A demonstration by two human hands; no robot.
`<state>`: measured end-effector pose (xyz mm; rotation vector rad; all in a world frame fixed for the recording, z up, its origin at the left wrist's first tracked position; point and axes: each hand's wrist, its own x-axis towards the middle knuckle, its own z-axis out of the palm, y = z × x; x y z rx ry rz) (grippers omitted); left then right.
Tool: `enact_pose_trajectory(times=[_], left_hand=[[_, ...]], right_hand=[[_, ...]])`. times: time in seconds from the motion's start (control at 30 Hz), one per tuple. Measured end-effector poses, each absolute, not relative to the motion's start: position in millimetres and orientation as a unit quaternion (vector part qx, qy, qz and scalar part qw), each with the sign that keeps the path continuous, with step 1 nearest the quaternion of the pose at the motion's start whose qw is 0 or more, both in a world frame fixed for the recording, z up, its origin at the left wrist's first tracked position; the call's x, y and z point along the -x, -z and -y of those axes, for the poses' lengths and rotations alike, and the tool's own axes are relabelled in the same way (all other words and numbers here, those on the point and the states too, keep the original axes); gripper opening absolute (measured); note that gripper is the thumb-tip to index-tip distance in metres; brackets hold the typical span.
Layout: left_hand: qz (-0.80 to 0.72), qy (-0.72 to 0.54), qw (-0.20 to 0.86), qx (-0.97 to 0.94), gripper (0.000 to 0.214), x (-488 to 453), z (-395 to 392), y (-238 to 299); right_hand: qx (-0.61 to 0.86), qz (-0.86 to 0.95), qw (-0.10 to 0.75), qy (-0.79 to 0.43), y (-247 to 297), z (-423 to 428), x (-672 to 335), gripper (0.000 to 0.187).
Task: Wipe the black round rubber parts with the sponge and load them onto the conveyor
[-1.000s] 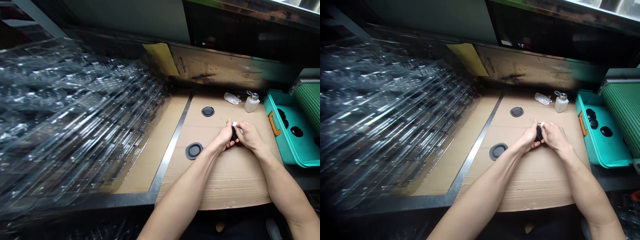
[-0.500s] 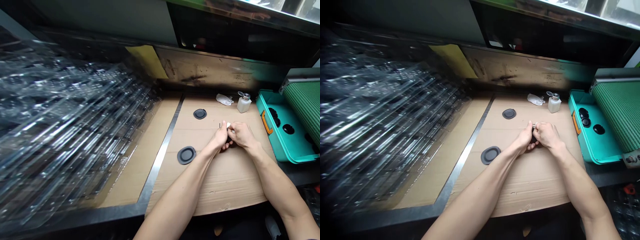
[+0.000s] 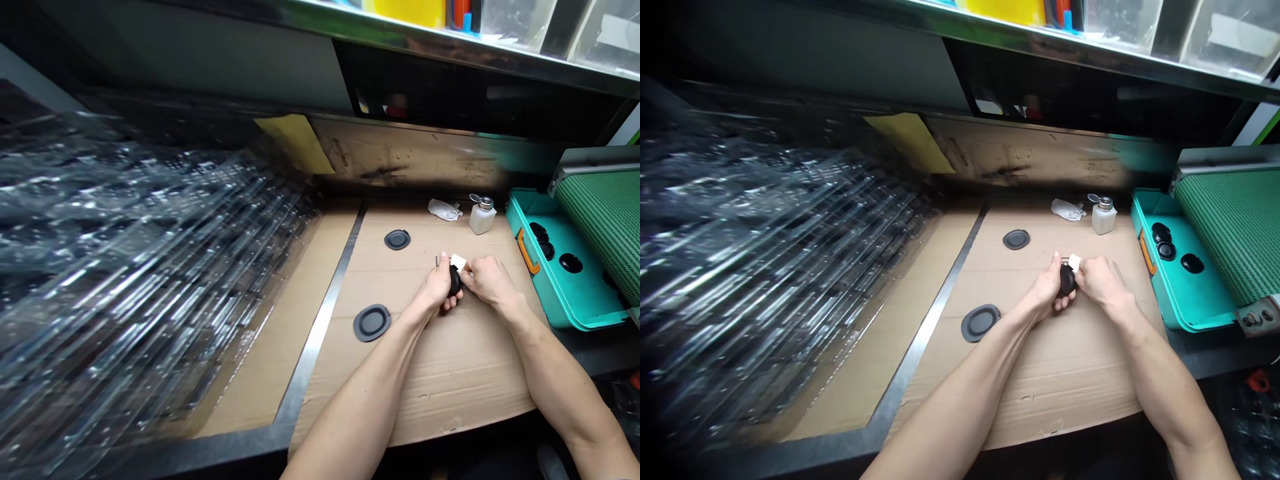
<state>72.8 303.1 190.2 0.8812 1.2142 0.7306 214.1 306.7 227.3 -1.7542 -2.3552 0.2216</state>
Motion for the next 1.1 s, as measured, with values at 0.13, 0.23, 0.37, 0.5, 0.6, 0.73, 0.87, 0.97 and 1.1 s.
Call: enact_pose_trajectory(times=[0.13,0.23,0.37,0.5,0.6,0.73,0.87,0.97,1.1], left_hand=[[-0.484,-0.336,0.756,-0.286,0.080,-61.9,-310.7,-201.7],[-0.448,-0.334,0.795,-0.236,0.077,-54.2,-317.3,-202.4],[-0.429,-0.335,0.813,-0.209,0.064,-51.8,-320.6,-201.0],[-0.424,-0.336,0.813,-0.214,0.061,-52.6,-319.6,-202.6],[-0.419,-0.334,0.807,-0.247,0.061,-54.7,-317.3,-203.0],[-0.457,-0.327,0.767,-0.310,0.059,-62.2,-310.7,-203.1],[-0.495,-0.324,0.727,-0.349,0.057,-69.4,-304.2,-204.0],[-0.507,-0.322,0.708,-0.372,0.058,-72.5,-302.8,-201.8],[-0.530,-0.314,0.669,-0.415,0.065,-75.1,-304.5,-194.8]], right_hand=[[0.569,0.786,0.229,-0.083,-220.9,-313.8,-227.3,0.025],[0.556,0.773,0.286,-0.107,-217.3,-317.0,-227.7,0.025],[0.538,0.761,0.332,-0.146,-217.2,-315.5,-223.6,0.025],[0.508,0.765,0.349,-0.188,-219.1,-312.7,-220.7,0.023],[0.491,0.787,0.317,-0.195,-216.8,-313.5,-219.1,0.021],[0.475,0.814,0.293,-0.160,-210.9,-316.9,-219.4,0.018],[0.470,0.831,0.262,-0.141,-210.0,-317.9,-222.8,0.016],[0.483,0.840,0.214,-0.123,-211.8,-316.9,-223.8,0.015],[0.499,0.847,0.165,-0.079,-214.5,-314.7,-220.4,0.017]])
